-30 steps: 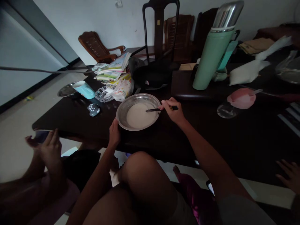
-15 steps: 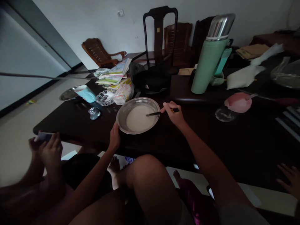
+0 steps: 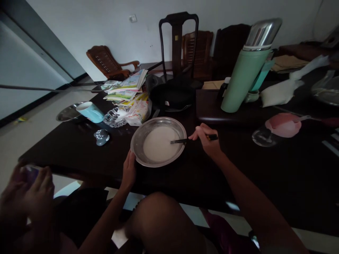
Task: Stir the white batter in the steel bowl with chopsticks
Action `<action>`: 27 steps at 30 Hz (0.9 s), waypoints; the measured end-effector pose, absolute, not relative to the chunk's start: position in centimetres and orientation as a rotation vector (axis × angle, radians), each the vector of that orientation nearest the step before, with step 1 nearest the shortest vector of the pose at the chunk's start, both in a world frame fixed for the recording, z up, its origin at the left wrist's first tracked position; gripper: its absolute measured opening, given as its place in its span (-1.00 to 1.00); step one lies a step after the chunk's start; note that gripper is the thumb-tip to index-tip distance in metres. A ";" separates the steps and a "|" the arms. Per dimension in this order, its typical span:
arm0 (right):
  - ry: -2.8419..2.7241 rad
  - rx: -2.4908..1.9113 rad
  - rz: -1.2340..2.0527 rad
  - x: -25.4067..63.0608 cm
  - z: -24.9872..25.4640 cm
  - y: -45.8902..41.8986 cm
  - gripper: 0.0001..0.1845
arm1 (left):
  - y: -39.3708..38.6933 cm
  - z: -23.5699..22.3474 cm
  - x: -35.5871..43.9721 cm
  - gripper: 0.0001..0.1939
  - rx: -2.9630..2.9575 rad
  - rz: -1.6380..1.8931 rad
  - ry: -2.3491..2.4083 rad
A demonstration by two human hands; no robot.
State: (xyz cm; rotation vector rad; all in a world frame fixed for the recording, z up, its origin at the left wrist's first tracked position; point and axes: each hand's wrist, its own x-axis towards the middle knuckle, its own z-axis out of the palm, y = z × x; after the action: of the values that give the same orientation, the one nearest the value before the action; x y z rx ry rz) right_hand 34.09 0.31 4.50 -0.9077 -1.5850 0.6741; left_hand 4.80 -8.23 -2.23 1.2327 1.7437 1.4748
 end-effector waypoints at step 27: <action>-1.626 -0.928 0.743 34.1 4.6 0.4 -0.46 | -8.3 -1.6 4.9 -0.43 1.228 1.445 1.766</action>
State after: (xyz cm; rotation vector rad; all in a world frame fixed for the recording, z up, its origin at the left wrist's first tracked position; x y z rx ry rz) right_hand 34.13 0.44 4.61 -0.9281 -1.6260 0.7434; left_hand 4.95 -8.34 -1.64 1.2279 1.7656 1.4449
